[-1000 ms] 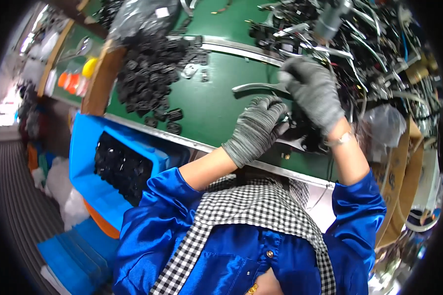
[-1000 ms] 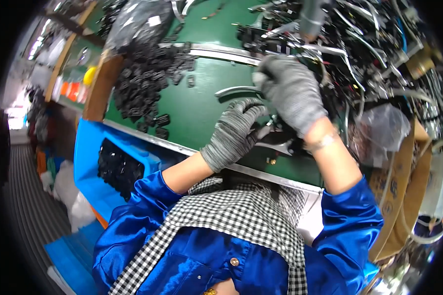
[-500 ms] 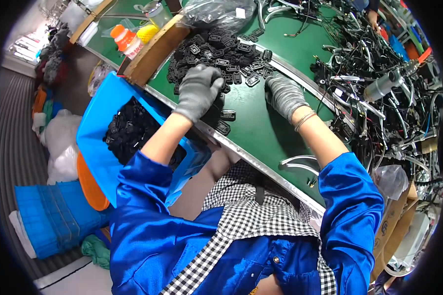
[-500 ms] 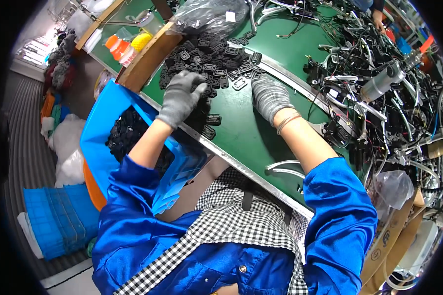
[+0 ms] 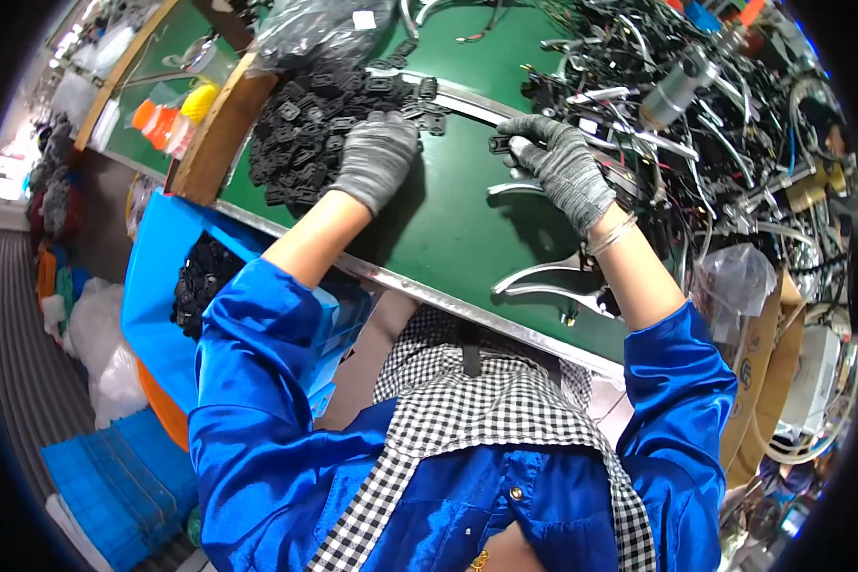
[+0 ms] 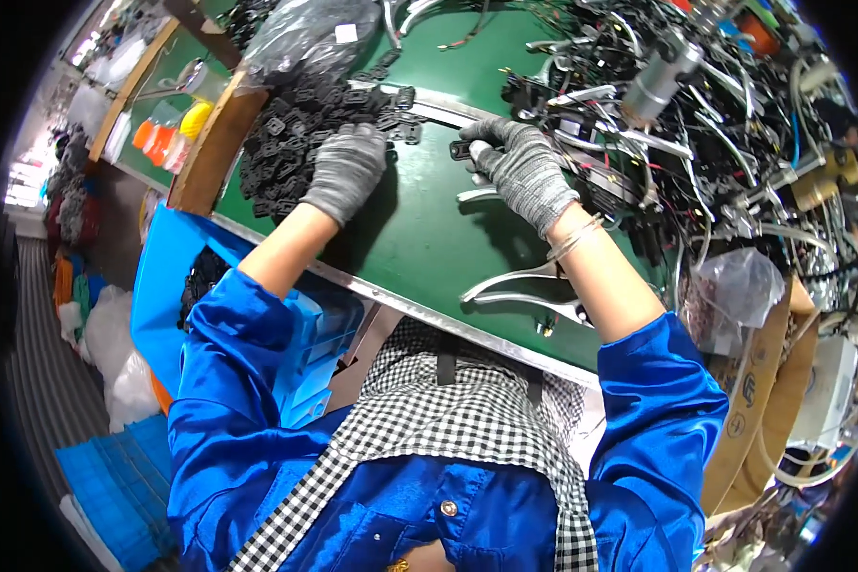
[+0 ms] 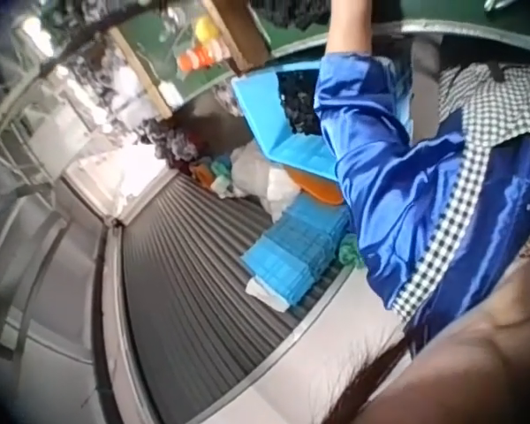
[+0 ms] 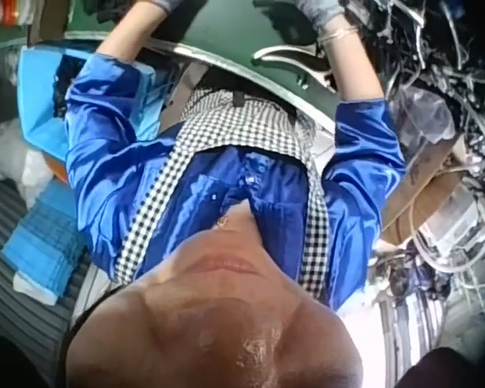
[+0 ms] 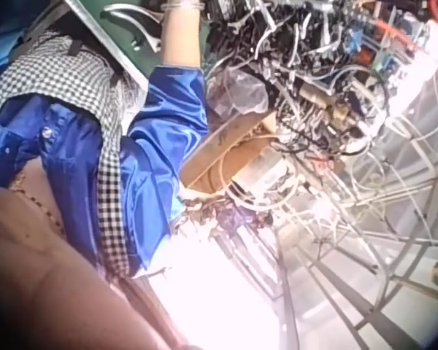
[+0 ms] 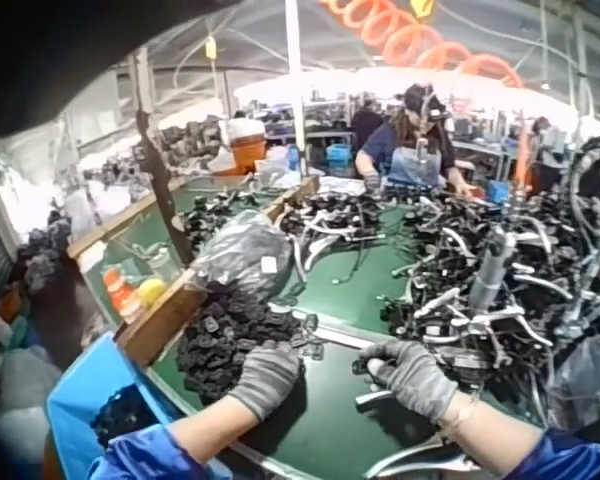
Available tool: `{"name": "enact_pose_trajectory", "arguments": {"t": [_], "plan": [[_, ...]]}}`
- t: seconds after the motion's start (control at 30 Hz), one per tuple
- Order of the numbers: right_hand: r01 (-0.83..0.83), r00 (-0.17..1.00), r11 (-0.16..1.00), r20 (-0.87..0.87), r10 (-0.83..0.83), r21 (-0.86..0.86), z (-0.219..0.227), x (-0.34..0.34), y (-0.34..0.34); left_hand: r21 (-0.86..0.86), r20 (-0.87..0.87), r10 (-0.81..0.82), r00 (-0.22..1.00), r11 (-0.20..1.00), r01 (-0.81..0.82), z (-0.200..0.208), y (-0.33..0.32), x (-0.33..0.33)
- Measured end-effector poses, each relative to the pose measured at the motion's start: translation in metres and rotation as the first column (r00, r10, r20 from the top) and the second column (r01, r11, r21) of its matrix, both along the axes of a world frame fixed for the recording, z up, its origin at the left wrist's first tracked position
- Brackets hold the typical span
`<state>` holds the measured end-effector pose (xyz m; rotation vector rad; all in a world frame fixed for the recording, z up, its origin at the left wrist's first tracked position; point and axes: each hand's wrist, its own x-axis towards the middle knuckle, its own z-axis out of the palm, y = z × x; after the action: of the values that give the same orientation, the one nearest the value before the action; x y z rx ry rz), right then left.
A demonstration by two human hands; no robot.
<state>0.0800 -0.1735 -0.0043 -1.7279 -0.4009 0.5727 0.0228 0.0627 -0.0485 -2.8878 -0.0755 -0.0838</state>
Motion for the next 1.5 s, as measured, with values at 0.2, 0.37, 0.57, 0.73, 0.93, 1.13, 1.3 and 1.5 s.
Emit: {"name": "enact_pose_trajectory", "arguments": {"t": [0.2, 0.37, 0.57, 0.73, 0.93, 1.13, 1.3, 1.5], "plan": [[0.143, 0.956, 0.988, 0.267, -0.122, -0.06, 0.025, -0.032, -0.061, -0.864, 0.357, -0.3, 0.885, 0.255, 0.435, 0.069, -0.095, -0.033], [0.285, 0.946, 0.955, 0.137, -0.294, 0.08, 0.029, -0.063, -0.1, -0.694, 0.479, -0.307, 0.822, 0.441, 0.569, 0.054, -0.157, -0.022], [0.495, 0.823, 0.85, 0.216, -0.525, 0.181, 0.017, -0.082, -0.141, -0.433, 0.464, -0.51, 0.724, 0.582, 0.688, 0.058, -0.213, -0.012], [0.588, 0.711, 0.804, 0.419, -0.565, 0.087, 0.013, -0.089, -0.169, -0.779, 0.484, -0.34, 0.806, 0.252, 0.574, 0.068, -0.243, -0.015], [0.616, 0.753, 0.683, -0.041, -0.657, 0.392, 0.006, -0.103, -0.172, -0.892, -0.149, -0.284, 0.947, -0.375, -0.253, 0.064, -0.249, -0.025], [0.593, 0.754, 0.765, 0.16, -0.637, 0.249, 0.005, -0.112, -0.173, -0.773, -0.228, -0.232, 0.946, -0.547, -0.32, 0.048, -0.251, -0.032], [0.636, 0.769, 0.702, -0.189, -0.61, 0.321, 0.001, -0.112, -0.175, -0.758, -0.309, -0.214, 0.927, -0.533, -0.376, 0.055, -0.256, -0.04], [0.621, 0.777, 0.722, -0.122, -0.617, 0.304, 0.002, -0.118, -0.175, -0.866, -0.152, -0.182, 0.971, -0.45, -0.22, 0.055, -0.255, -0.049]]}}
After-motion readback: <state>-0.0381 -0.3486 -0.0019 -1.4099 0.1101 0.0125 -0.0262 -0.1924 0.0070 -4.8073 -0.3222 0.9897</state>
